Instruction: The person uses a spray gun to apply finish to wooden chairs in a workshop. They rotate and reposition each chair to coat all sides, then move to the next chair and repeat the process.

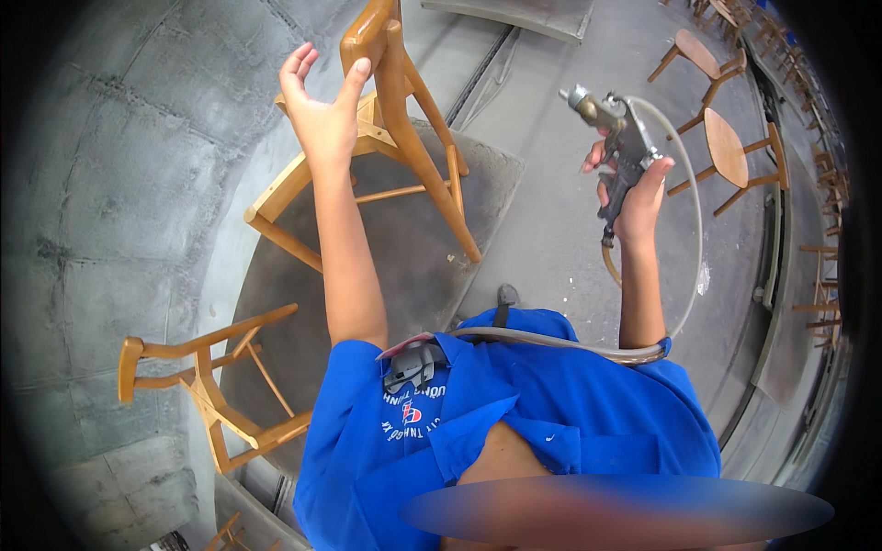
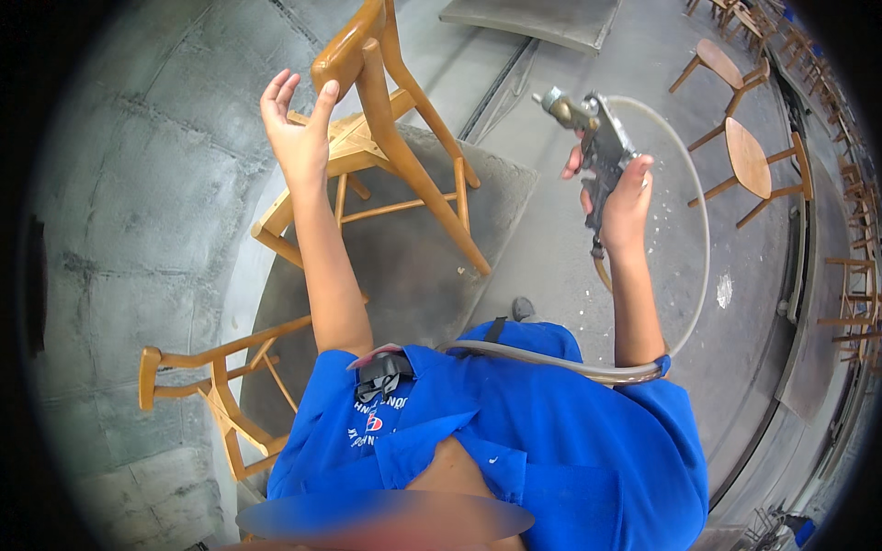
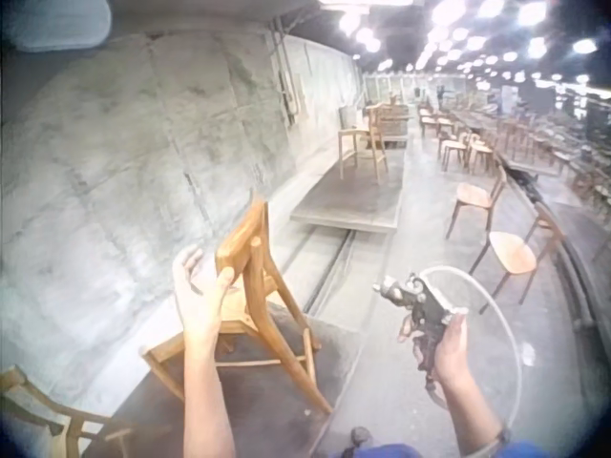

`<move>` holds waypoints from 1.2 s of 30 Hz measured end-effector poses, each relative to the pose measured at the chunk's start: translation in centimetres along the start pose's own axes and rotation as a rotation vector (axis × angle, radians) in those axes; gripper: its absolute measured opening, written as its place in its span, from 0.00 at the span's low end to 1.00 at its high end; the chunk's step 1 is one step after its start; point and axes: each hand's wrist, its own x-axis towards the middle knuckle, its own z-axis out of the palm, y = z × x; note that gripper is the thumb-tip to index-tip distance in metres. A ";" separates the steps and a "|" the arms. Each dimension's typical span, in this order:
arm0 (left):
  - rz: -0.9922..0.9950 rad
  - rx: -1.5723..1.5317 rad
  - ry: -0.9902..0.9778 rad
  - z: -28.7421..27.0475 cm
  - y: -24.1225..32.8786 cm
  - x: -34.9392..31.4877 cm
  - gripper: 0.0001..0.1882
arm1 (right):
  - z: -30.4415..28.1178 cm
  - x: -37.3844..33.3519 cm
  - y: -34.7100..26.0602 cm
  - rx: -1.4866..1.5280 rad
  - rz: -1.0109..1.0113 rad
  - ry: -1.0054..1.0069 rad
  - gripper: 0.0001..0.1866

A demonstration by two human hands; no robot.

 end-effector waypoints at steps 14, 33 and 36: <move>0.146 0.165 -0.214 -8.8 1.2 -8.5 0.55 | -5.3 -12.2 9.6 -0.104 0.694 0.076 0.40; 0.107 0.170 -0.319 -13.5 -0.5 -14.5 0.35 | 1.5 -14.2 -4.1 0.054 0.122 0.078 0.58; -0.139 0.134 -0.523 -17.2 -4.0 -18.7 0.27 | 2.4 -19.2 -4.8 0.181 0.192 0.048 0.61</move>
